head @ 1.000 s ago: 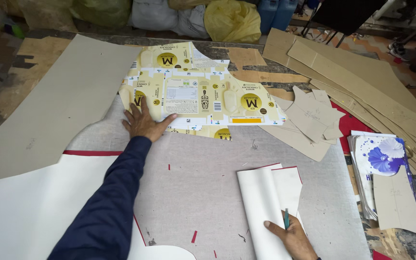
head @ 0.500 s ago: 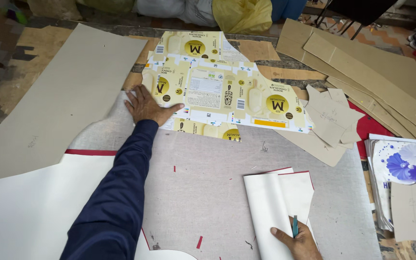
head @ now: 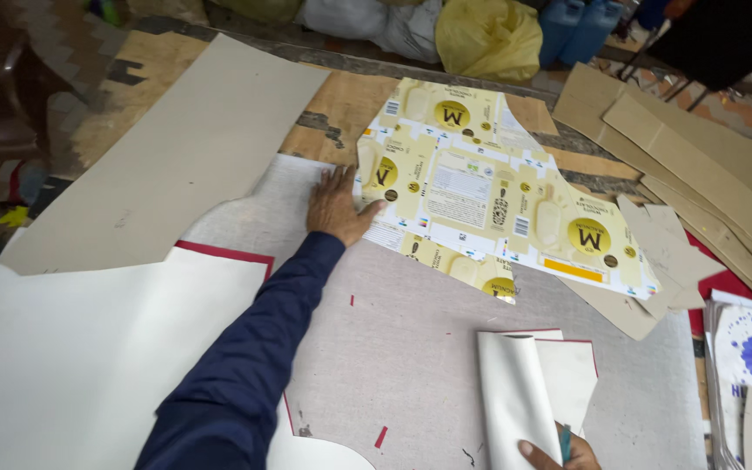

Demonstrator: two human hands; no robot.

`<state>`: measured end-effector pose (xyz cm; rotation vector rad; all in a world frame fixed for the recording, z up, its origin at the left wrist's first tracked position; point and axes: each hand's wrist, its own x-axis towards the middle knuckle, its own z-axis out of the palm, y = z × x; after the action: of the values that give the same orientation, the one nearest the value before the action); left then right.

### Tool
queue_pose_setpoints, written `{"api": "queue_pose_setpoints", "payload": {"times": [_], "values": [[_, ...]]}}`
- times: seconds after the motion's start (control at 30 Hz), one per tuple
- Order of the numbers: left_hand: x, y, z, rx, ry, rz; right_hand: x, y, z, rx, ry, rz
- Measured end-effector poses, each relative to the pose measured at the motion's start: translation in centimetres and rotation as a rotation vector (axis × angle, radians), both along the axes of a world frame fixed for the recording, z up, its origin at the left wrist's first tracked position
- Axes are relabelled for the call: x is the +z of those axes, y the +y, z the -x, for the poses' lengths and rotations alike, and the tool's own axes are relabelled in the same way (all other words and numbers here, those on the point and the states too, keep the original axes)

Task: The person unfolds a large white fabric with a red underside, places a cardboard pattern on it, and traces the outline with a pen. They then cut along the traced lines using a pen-like tool, remove the pattern, and repeat the process with a second pattern to cut additional fabric pieces.

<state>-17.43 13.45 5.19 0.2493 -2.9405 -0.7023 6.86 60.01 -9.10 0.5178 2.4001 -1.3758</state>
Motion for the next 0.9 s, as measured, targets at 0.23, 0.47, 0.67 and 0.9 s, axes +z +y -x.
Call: {"api": "queue_pose_setpoints", "payload": {"times": [0.23, 0.47, 0.67, 0.9], "values": [[0.1, -18.9, -9.4, 0.226, 0.001, 0.290, 16.9, -0.2, 7.9, 0.240, -0.317, -0.002], [0.2, -22.1, -13.8, 0.174, 0.084, 0.278, 36.3, -20.7, 23.1, 0.776, 0.163, -0.782], [3.1, -26.1, -10.9, 0.134, -0.012, 0.325, 45.0, -33.5, 28.8, 0.785, 1.094, -0.774], [4.8, -29.4, -7.6, 0.468, -0.410, 0.227, 33.1, -45.7, 33.9, 0.573, 1.685, -1.033]]}}
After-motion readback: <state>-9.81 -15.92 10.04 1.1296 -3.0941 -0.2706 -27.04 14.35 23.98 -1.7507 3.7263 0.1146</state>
